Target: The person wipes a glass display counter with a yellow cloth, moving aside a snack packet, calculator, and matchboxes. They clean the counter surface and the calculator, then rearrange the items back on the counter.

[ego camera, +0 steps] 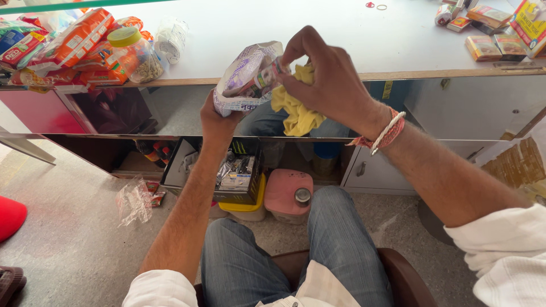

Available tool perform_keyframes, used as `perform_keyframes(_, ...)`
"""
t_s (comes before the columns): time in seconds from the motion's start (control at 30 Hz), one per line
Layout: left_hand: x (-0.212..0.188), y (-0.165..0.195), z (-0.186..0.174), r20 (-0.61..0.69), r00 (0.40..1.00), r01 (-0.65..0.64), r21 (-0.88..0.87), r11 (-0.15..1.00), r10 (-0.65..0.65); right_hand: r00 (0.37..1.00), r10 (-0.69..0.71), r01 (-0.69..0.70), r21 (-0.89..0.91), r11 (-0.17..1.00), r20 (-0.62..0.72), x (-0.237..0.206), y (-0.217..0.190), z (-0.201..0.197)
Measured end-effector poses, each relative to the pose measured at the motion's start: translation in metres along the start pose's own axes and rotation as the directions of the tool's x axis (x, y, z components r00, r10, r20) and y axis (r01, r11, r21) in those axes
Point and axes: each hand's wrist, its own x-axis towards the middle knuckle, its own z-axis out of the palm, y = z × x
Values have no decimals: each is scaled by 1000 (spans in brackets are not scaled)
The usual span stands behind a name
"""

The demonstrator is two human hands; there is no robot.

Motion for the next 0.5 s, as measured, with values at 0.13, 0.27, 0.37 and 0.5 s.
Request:
perform_keyframes(0.13,-9,2,10,29,999,34,21,999,-35,991,110,-97,-152,984,78,0,-6,11)
perform_keyframes(0.27,-18,-1,19,41,994,-104,101,989,101,990,25,21,-325,946,137,2,-16,25)
perform_keyframes(0.37,-21,-6,23,40,994,-102,96,990,98,974,-30,100,-307,946,225,-2,-20,27)
perform_keyframes(0.5,-23,-9,22,42,994,-98,-13,995,98,947,80,5,-266,964,310,1,-14,21)
